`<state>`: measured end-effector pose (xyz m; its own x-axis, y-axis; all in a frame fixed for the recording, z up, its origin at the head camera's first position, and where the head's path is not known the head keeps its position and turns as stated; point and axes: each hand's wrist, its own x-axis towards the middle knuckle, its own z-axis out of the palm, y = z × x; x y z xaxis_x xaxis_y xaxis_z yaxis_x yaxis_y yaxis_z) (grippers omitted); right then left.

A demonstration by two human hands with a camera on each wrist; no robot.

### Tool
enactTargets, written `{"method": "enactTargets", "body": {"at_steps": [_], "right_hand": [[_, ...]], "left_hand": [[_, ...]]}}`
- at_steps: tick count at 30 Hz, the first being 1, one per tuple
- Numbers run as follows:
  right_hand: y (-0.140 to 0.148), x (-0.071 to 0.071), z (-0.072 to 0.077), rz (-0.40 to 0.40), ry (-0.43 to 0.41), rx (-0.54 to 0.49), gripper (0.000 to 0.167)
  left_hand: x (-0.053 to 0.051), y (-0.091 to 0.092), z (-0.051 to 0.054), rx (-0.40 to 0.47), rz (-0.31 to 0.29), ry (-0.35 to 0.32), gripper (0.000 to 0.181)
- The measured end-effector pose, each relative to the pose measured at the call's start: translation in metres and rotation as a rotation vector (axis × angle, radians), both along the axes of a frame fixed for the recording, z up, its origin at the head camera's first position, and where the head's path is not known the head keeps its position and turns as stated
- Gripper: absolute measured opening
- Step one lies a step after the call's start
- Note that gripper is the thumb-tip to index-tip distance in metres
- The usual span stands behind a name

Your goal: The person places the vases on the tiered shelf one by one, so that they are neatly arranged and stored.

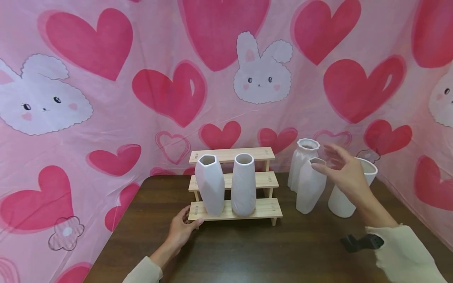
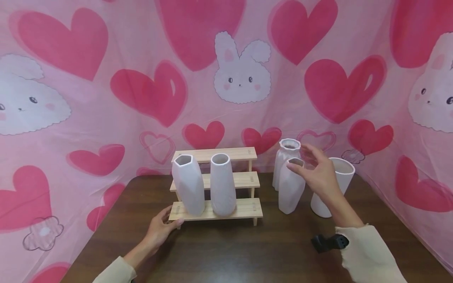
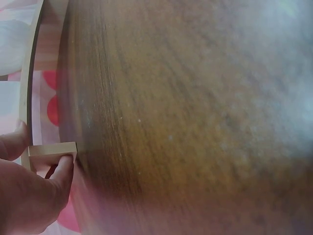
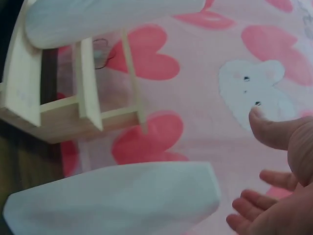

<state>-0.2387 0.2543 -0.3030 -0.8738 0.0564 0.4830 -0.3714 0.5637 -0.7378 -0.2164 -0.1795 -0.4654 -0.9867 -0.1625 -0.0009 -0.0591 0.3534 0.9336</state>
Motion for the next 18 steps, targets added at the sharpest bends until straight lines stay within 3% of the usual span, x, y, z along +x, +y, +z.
{"method": "enactTargets", "body": {"at_steps": [8, 18], "right_hand": [[0.005, -0.007, -0.025, -0.038, -0.105, 0.057, 0.074], [0.004, -0.017, -0.039, -0.048, -0.008, 0.074, 0.07]], "left_hand": [[0.002, 0.0, 0.0, 0.004, -0.012, 0.017, 0.068], [0.003, 0.0, 0.001, 0.008, -0.008, 0.012, 0.068]]}}
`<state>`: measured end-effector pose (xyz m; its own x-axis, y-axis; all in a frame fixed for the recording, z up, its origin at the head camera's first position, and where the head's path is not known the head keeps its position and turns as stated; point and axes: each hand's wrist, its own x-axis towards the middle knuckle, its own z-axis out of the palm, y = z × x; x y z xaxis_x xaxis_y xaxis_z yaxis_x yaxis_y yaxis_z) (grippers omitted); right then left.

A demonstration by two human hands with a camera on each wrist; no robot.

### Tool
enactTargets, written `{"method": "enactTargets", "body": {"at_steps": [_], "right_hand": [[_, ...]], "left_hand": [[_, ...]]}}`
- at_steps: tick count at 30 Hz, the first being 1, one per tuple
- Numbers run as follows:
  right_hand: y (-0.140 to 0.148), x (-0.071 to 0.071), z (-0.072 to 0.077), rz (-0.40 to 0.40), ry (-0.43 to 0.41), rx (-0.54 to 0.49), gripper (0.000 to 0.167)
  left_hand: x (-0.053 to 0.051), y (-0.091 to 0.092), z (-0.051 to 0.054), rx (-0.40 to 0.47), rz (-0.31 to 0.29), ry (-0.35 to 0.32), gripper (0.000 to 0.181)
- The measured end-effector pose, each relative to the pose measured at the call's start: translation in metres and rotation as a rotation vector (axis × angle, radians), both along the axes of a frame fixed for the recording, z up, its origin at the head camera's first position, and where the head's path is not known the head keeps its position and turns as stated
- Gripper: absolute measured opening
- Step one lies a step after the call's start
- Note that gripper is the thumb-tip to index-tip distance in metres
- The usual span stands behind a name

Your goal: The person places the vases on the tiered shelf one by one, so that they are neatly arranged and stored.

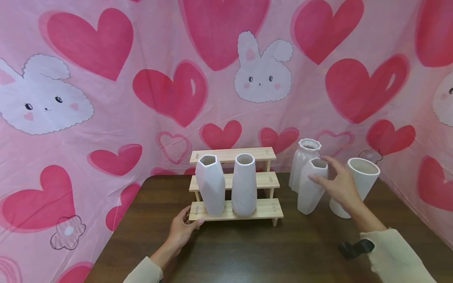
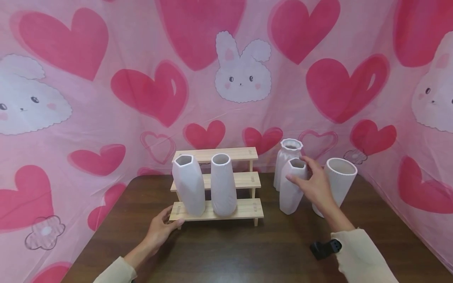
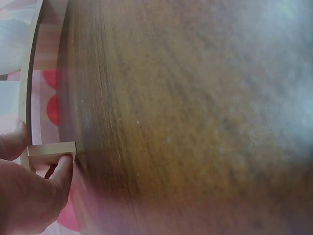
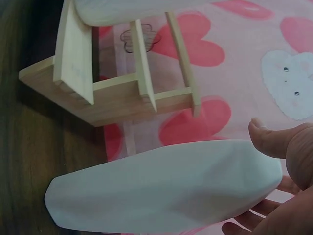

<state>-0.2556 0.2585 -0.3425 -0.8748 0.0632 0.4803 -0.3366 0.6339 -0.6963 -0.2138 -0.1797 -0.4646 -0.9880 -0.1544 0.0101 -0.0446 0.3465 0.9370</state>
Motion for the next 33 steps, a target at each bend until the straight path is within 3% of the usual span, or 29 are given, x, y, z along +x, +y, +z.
{"method": "enactTargets", "body": {"at_steps": [10, 21, 33], "right_hand": [[0.002, -0.008, -0.01, -0.003, -0.022, 0.014, 0.076], [0.002, -0.01, -0.009, -0.044, 0.009, 0.036, 0.069], [-0.003, 0.002, 0.002, -0.046, 0.028, 0.036, 0.065]], "left_hand": [[0.001, 0.002, -0.001, 0.021, 0.001, 0.006, 0.068], [-0.001, 0.001, -0.003, 0.028, 0.012, 0.005, 0.069], [-0.003, 0.001, -0.005, 0.025, 0.019, -0.002, 0.069]]}}
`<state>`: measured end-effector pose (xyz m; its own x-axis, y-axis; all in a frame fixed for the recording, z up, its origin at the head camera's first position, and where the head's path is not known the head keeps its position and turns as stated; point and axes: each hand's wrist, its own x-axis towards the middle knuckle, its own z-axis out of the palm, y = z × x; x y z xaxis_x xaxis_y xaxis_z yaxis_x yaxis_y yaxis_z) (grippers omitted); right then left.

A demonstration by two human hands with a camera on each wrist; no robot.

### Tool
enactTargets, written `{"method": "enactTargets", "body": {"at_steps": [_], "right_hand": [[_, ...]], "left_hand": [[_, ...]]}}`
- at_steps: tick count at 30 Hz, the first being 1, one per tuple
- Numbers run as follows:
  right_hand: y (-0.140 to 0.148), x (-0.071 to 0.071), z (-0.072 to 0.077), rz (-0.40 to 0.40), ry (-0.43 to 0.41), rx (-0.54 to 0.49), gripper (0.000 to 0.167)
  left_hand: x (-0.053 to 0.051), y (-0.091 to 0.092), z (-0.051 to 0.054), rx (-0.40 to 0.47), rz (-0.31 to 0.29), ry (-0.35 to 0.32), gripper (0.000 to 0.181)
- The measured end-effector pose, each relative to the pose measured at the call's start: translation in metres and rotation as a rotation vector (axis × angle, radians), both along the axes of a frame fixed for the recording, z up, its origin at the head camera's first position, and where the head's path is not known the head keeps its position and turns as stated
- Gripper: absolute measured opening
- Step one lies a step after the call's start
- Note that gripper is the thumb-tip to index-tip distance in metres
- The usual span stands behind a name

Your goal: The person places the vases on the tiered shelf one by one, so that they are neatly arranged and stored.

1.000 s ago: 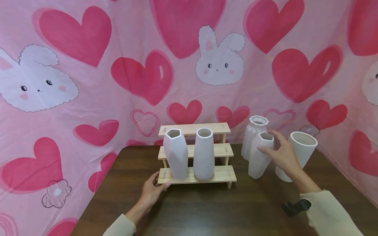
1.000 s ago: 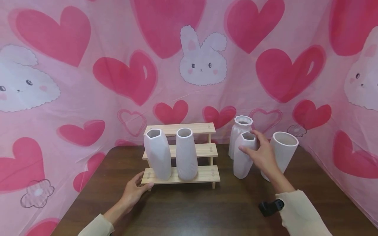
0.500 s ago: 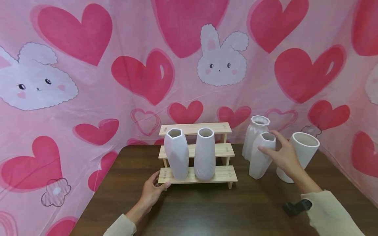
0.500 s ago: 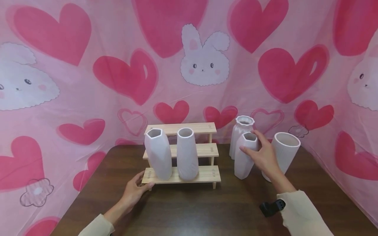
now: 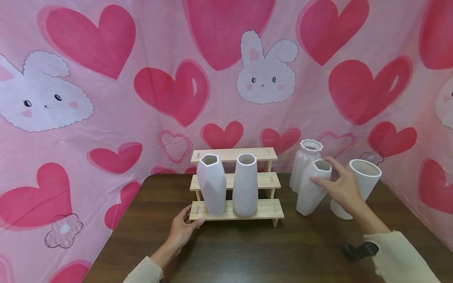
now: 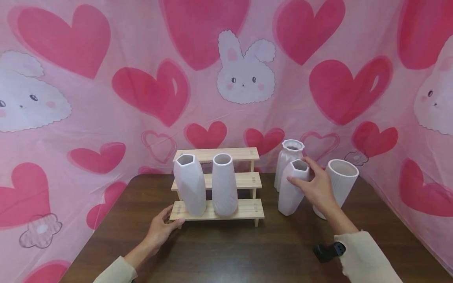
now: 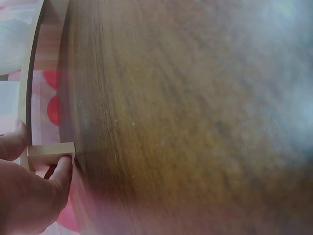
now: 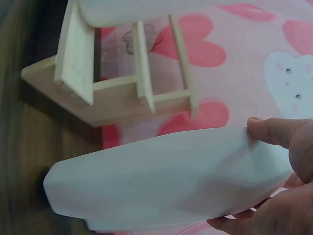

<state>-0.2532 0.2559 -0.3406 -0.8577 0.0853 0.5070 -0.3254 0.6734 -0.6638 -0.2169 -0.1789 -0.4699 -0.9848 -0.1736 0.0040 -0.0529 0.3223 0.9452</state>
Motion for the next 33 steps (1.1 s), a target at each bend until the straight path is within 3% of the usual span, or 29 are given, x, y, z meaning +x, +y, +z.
{"method": "enactTargets", "body": {"at_steps": [8, 16, 27, 33], "right_hand": [[-0.009, 0.012, 0.019, 0.051, -0.041, 0.003, 0.071], [-0.019, 0.02, 0.033, 0.114, -0.05, 0.006, 0.065], [-0.039, 0.025, 0.044, 0.172, -0.076, -0.036, 0.067], [-0.053, 0.024, 0.047, 0.211, -0.129, -0.063, 0.071]], "left_hand": [[0.001, -0.002, 0.001, 0.008, -0.008, 0.004, 0.069], [0.0, -0.002, 0.002, 0.014, -0.011, 0.005, 0.069], [0.001, -0.001, 0.002, 0.017, -0.014, 0.013, 0.069], [0.002, 0.001, 0.002, 0.024, -0.01, 0.006, 0.068]]}}
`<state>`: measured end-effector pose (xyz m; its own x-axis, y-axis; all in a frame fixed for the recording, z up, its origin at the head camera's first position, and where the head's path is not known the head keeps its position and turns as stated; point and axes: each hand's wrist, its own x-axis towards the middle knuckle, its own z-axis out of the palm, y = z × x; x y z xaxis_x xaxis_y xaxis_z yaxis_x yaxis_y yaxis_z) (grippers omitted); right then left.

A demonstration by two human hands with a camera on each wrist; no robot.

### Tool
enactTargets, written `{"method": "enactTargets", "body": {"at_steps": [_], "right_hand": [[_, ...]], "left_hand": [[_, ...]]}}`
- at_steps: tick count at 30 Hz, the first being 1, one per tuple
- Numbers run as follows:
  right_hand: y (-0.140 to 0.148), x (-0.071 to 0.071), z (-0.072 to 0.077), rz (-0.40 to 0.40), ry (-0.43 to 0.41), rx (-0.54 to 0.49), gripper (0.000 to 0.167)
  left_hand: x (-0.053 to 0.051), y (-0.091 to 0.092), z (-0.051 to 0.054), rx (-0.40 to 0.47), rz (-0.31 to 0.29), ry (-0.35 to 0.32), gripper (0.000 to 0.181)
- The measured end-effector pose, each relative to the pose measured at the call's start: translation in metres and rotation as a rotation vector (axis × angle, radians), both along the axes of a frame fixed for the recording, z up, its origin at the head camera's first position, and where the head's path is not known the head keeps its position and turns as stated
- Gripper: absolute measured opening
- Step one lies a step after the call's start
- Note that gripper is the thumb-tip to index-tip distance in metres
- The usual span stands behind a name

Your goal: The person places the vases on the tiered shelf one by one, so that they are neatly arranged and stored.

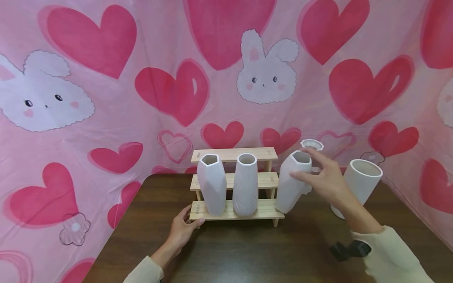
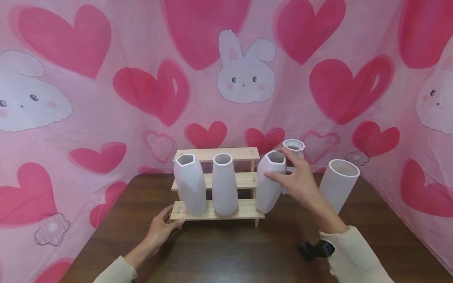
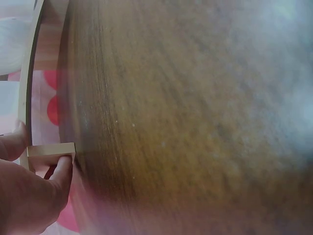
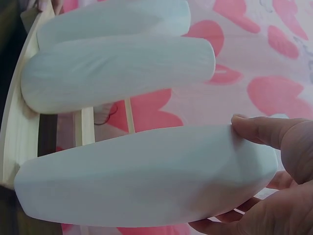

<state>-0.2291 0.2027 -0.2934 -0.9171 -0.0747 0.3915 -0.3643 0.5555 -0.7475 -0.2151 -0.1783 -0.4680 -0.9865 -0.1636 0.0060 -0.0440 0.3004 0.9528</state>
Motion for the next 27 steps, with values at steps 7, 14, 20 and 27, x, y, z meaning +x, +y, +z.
{"method": "enactTargets", "body": {"at_steps": [7, 14, 20, 27], "right_hand": [[-0.013, -0.008, -0.001, 0.029, 0.019, 0.026, 0.066], [-0.026, -0.015, -0.002, 0.076, 0.045, 0.031, 0.056], [-0.032, -0.017, -0.004, 0.101, 0.002, 0.011, 0.055], [-0.035, -0.018, -0.004, 0.091, -0.036, 0.022, 0.056]], "left_hand": [[0.0, -0.001, 0.0, -0.01, -0.006, 0.008, 0.068], [0.0, 0.0, -0.001, 0.023, -0.012, 0.015, 0.067], [0.002, 0.0, 0.0, 0.014, -0.013, 0.004, 0.068], [0.002, -0.001, 0.0, 0.037, -0.02, 0.004, 0.069]]}}
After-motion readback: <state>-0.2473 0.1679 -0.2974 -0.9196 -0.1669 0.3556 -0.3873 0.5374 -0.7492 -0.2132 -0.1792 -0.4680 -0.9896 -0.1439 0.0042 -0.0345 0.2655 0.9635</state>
